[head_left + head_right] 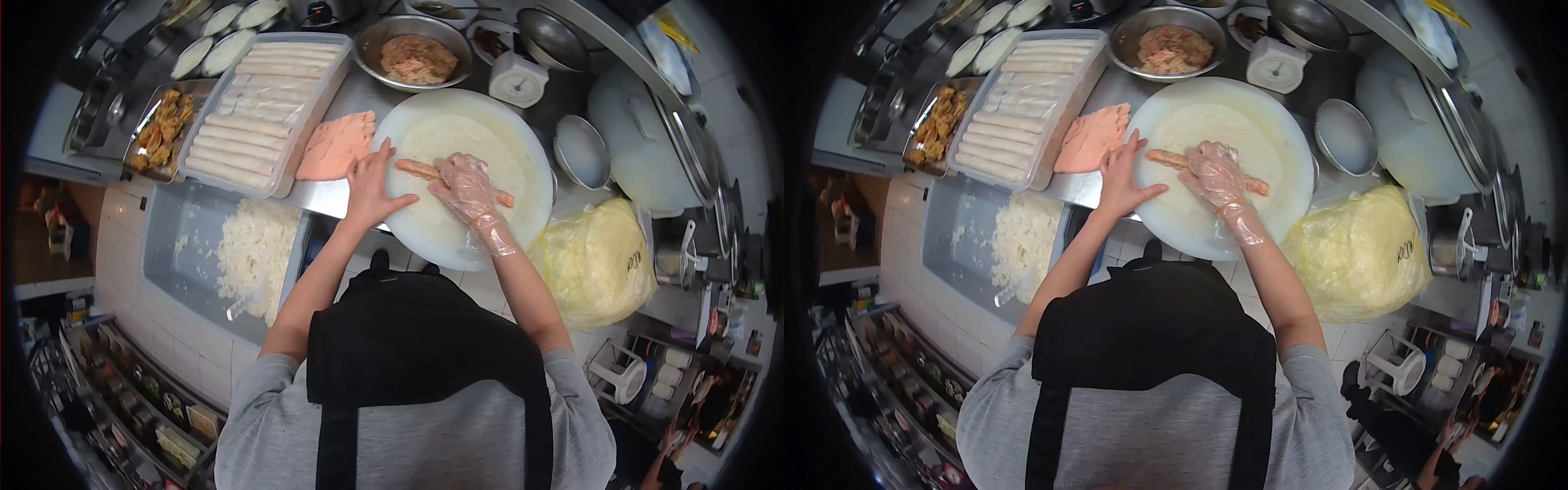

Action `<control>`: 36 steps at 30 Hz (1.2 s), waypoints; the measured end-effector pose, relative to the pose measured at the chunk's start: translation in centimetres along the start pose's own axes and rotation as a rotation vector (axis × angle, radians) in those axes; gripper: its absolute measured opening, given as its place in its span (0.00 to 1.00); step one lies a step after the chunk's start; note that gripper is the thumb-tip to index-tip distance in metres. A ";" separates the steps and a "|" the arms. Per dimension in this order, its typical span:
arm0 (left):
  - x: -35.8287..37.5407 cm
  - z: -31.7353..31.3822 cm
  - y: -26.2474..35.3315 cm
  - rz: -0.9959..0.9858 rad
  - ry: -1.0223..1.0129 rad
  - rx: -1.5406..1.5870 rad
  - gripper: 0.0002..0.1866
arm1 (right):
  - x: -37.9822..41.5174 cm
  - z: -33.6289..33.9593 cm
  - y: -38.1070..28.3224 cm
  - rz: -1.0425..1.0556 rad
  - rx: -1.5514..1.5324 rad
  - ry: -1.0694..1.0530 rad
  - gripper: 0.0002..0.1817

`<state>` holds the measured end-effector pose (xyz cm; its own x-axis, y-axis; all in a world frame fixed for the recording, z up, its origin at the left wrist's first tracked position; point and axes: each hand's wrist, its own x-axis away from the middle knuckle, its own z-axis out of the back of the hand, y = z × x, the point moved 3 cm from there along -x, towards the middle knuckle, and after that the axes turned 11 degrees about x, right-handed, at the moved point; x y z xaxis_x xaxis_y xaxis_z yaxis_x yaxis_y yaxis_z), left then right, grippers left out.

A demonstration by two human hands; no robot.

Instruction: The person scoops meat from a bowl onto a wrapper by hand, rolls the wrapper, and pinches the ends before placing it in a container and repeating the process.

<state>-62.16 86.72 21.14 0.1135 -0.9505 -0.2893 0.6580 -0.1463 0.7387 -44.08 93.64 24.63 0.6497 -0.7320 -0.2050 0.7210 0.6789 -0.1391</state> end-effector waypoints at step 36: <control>-0.1 -0.1 0.1 -0.002 -0.016 -0.025 0.63 | 8.0 2.0 8.5 -0.222 -0.254 0.172 0.19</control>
<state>-61.99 86.87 21.18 0.1006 -0.9546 -0.2803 0.6768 -0.1409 0.7225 -32.26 93.43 23.72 0.4190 -0.8572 -0.2993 0.7430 0.5132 -0.4296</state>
